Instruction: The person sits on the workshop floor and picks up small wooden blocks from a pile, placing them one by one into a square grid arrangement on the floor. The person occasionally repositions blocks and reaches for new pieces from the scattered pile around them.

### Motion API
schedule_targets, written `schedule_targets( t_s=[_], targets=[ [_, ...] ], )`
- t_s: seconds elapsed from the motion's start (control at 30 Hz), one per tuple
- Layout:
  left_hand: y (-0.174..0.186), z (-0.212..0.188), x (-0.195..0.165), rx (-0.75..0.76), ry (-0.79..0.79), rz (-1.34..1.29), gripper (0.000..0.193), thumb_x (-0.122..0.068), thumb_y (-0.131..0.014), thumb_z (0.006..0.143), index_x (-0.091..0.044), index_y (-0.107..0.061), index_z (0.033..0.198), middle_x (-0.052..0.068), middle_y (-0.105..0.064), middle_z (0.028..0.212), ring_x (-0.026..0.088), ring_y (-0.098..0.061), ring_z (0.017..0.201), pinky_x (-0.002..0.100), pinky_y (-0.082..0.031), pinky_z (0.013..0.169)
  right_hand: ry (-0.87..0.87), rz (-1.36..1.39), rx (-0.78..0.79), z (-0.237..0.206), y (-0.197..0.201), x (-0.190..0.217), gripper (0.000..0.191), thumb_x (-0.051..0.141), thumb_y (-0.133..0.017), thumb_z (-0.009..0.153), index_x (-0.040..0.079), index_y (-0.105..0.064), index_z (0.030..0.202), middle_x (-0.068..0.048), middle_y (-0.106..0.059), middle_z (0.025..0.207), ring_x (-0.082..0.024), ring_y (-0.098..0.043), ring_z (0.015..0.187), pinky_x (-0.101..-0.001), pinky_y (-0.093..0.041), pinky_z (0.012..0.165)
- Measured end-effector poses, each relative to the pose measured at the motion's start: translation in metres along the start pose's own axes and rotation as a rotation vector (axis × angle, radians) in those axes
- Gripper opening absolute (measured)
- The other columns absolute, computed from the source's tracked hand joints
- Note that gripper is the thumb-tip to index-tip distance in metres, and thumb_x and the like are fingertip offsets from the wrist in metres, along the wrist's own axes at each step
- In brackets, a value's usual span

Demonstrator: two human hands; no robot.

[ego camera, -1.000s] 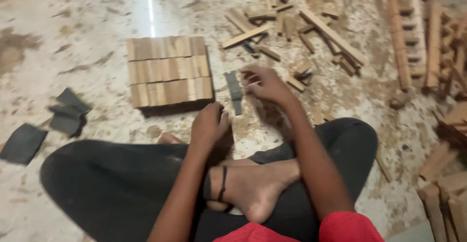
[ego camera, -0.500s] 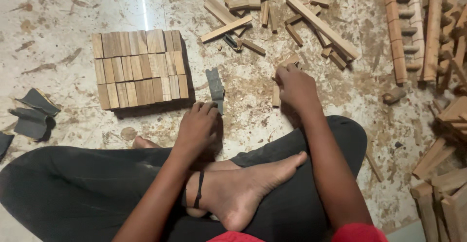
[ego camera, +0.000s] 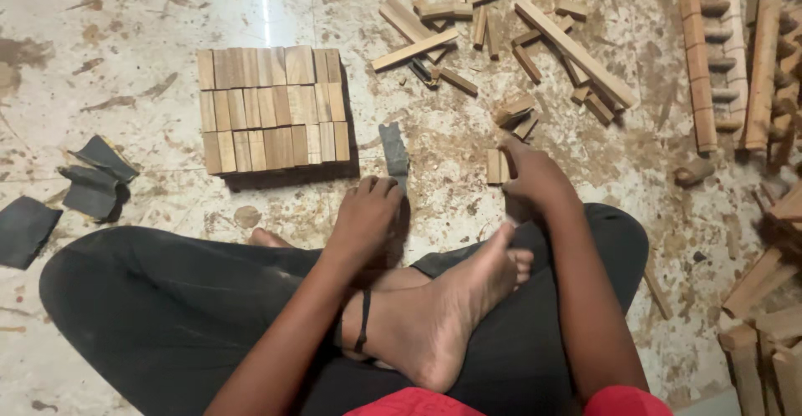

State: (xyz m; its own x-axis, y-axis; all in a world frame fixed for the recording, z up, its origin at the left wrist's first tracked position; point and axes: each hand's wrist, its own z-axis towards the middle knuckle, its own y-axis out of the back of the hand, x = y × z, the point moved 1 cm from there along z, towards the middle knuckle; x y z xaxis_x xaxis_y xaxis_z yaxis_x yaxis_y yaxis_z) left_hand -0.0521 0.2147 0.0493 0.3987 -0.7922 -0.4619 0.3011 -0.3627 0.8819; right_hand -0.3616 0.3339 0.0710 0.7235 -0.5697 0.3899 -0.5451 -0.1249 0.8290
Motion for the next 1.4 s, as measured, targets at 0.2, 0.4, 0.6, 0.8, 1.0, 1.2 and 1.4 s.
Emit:
schedule_targets(
  t_s=[0.2, 0.4, 0.6, 0.8, 1.0, 1.2, 1.4],
  targets=[
    [0.004, 0.014, 0.007, 0.004, -0.008, -0.025, 0.039, -0.013, -0.077, 0.075, -0.009, -0.065, 0.112, 0.009, -0.063, 0.118, 0.033, -0.058, 0.115, 0.048, -0.051, 0.087, 0.274, -0.019, -0.177, -0.003, -0.013, -0.005, 0.084, 0.013, -0.085, 0.058, 0.006, -0.054, 0.136, -0.027, -0.062, 0.128, -0.046, -0.06, 0.116, -0.0484, -0.05, 0.097],
    [0.01, 0.016, 0.005, 0.017, -0.014, -0.018, 0.053, -0.013, -0.081, 0.061, -0.008, -0.065, 0.112, 0.012, -0.062, 0.122, 0.036, -0.057, 0.116, 0.05, -0.05, 0.086, 0.093, -0.059, -0.119, -0.007, -0.022, 0.009, 0.084, 0.016, -0.087, 0.061, 0.007, -0.054, 0.138, -0.026, -0.05, 0.13, -0.047, -0.057, 0.116, -0.0474, -0.051, 0.097],
    [0.001, 0.015, 0.003, 0.0, -0.043, 0.084, 0.056, -0.019, -0.082, 0.056, -0.006, -0.065, 0.108, 0.016, -0.061, 0.121, 0.035, -0.057, 0.115, 0.048, -0.051, 0.081, 0.177, -0.084, -0.155, -0.002, -0.018, 0.018, 0.061, 0.021, -0.084, 0.071, 0.003, -0.062, 0.124, -0.026, -0.053, 0.125, -0.046, -0.059, 0.115, -0.0485, -0.051, 0.097],
    [-0.012, 0.011, 0.004, -0.016, -0.011, 0.12, 0.036, -0.022, -0.078, 0.071, -0.009, -0.068, 0.103, 0.009, -0.062, 0.109, 0.029, -0.06, 0.108, 0.044, -0.051, 0.079, 0.35, -0.131, -0.191, 0.001, -0.014, 0.041, 0.058, 0.019, -0.082, 0.067, 0.005, -0.065, 0.12, -0.022, -0.057, 0.119, -0.044, -0.058, 0.112, -0.0494, -0.05, 0.096],
    [-0.011, 0.012, 0.003, 0.003, -0.005, 0.148, 0.049, -0.024, -0.08, 0.063, -0.008, -0.067, 0.107, 0.009, -0.062, 0.111, 0.029, -0.059, 0.108, 0.044, -0.051, 0.08, 0.273, -0.132, -0.103, -0.018, -0.018, 0.058, 0.074, 0.022, -0.087, 0.062, 0.005, -0.059, 0.128, -0.02, -0.056, 0.12, -0.041, -0.06, 0.11, -0.0493, -0.05, 0.092],
    [-0.006, 0.011, -0.001, 0.036, 0.02, 0.149, 0.051, -0.024, -0.083, 0.064, -0.008, -0.066, 0.109, 0.008, -0.062, 0.113, 0.029, -0.058, 0.111, 0.045, -0.051, 0.082, 0.212, -0.121, -0.138, -0.024, -0.02, 0.06, 0.071, 0.026, -0.087, 0.071, 0.006, -0.059, 0.133, -0.019, -0.058, 0.123, -0.041, -0.063, 0.107, -0.0473, -0.053, 0.088],
    [-0.005, 0.012, -0.002, 0.078, 0.033, 0.141, 0.052, -0.023, -0.083, 0.062, -0.008, -0.066, 0.109, 0.009, -0.063, 0.113, 0.029, -0.058, 0.113, 0.045, -0.051, 0.082, 0.172, -0.138, -0.157, -0.02, -0.018, 0.065, 0.077, 0.034, -0.088, 0.068, 0.005, -0.059, 0.133, -0.018, -0.061, 0.118, -0.04, -0.064, 0.106, -0.0481, -0.053, 0.087]
  ],
)
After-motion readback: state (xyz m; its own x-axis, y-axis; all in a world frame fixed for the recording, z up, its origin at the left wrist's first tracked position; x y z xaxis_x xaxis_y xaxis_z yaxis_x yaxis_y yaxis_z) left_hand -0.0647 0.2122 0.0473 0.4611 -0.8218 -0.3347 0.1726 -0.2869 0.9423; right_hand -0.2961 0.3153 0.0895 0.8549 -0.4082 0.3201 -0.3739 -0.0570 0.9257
